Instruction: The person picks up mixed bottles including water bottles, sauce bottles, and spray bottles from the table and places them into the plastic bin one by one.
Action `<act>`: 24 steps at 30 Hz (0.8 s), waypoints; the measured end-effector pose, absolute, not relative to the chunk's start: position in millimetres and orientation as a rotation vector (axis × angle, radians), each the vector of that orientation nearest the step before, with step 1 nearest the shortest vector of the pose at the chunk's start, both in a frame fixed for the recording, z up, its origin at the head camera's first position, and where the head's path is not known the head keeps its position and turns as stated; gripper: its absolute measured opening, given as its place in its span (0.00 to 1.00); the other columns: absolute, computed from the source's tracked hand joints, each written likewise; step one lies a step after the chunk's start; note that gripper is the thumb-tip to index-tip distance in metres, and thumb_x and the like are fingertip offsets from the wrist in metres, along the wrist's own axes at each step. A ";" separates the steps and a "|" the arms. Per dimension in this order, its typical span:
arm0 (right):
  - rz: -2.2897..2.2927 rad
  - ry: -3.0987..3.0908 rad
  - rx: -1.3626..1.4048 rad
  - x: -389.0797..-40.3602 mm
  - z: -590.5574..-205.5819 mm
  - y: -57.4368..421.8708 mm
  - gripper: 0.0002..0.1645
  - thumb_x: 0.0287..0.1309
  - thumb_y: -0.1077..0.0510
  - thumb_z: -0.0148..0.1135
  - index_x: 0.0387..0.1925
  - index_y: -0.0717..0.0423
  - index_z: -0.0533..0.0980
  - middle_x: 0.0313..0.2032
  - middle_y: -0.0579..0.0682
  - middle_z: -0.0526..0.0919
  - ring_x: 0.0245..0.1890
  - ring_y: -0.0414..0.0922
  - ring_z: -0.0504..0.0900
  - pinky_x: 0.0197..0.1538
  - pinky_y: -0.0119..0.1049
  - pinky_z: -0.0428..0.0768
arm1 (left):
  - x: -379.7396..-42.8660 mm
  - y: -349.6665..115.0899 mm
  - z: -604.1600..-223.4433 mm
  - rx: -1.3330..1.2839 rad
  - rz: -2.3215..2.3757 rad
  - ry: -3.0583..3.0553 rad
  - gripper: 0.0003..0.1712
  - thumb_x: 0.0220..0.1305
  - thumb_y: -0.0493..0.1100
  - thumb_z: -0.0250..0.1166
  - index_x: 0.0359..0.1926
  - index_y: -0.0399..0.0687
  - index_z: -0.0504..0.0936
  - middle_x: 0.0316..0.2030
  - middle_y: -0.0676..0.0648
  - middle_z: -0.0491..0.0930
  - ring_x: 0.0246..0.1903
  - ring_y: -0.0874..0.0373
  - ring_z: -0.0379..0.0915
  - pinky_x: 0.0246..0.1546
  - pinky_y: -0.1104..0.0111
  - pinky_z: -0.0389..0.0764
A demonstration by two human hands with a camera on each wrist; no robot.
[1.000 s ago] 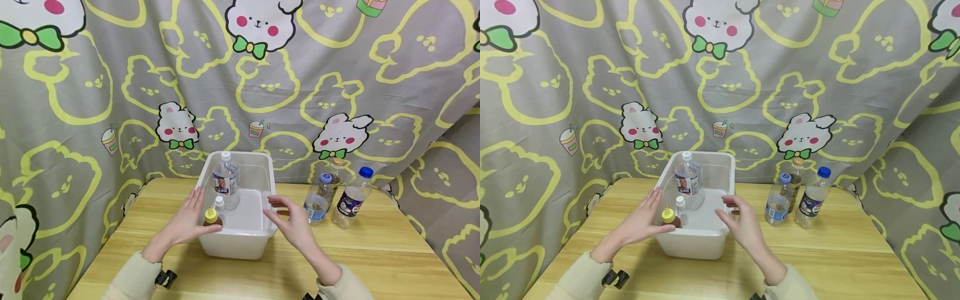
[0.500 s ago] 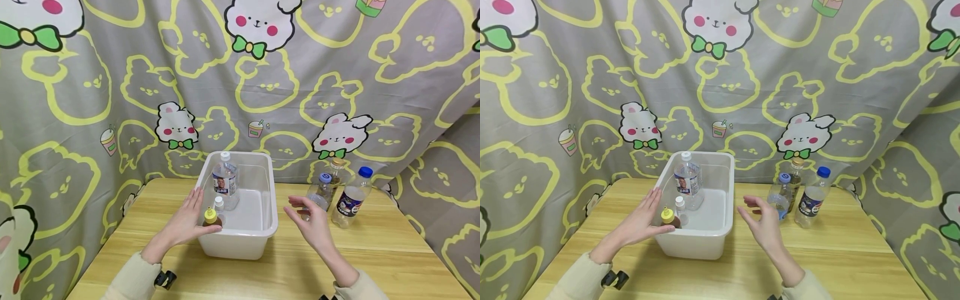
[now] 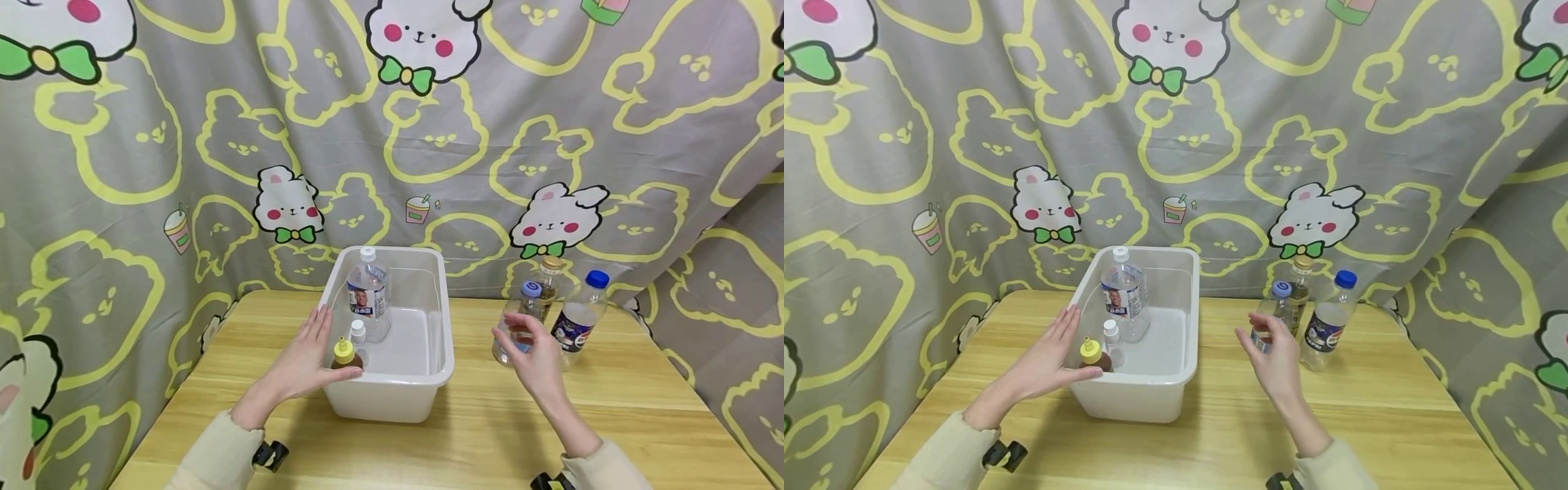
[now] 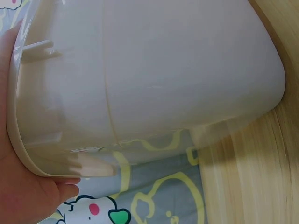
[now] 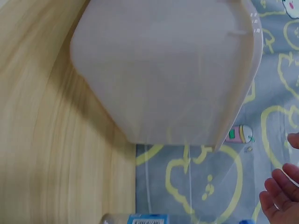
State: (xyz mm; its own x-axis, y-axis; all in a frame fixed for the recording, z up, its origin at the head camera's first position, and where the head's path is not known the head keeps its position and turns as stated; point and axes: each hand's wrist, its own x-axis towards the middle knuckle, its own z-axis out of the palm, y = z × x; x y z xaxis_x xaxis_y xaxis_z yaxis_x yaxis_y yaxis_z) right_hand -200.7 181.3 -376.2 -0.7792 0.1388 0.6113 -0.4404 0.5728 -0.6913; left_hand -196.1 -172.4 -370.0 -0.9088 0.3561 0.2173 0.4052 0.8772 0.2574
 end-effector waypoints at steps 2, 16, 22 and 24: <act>1.166 -2.166 0.227 -203.8 -378.1 185.2 0.17 0.44 0.66 0.67 0.39 0.67 0.75 0.35 0.57 0.80 0.30 0.49 0.78 0.31 0.24 0.76 | -195.9 -172.5 -370.0 -0.590 -0.445 -2.884 0.65 0.44 0.76 0.52 0.65 0.28 0.45 0.65 0.32 0.41 0.65 0.43 0.33 0.62 0.55 0.46; 1.073 -2.180 0.070 -219.9 -377.6 203.3 0.22 0.45 0.63 0.66 0.43 0.68 0.72 0.39 0.59 0.75 0.36 0.50 0.73 0.31 0.21 0.66 | -196.5 -172.9 -369.8 -0.605 -0.441 -2.872 0.65 0.44 0.76 0.51 0.64 0.28 0.46 0.65 0.32 0.42 0.65 0.42 0.34 0.62 0.55 0.46; 1.098 -2.192 0.012 -228.2 -375.5 206.7 0.24 0.48 0.61 0.65 0.46 0.68 0.69 0.42 0.62 0.72 0.41 0.54 0.71 0.34 0.34 0.67 | -196.5 -173.2 -369.6 -0.602 -0.448 -2.873 0.65 0.44 0.77 0.51 0.65 0.28 0.46 0.65 0.32 0.42 0.65 0.42 0.34 0.62 0.55 0.46; 1.117 -2.188 -0.011 -230.9 -375.4 207.6 0.25 0.48 0.60 0.65 0.47 0.69 0.68 0.43 0.62 0.72 0.42 0.55 0.70 0.36 0.39 0.68 | -196.7 -173.3 -369.6 -0.602 -0.447 -2.874 0.65 0.44 0.77 0.51 0.65 0.28 0.46 0.65 0.32 0.42 0.65 0.42 0.34 0.62 0.55 0.46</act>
State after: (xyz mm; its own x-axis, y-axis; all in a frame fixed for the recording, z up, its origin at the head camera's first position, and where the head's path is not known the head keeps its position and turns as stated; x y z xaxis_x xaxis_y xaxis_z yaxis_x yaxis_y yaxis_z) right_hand -230.9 207.6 -375.4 -0.7746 0.2944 0.5597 -0.2807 0.6329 -0.7215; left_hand -196.7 -173.3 -369.6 -0.9037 0.3637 0.2260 0.4152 0.8735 0.2542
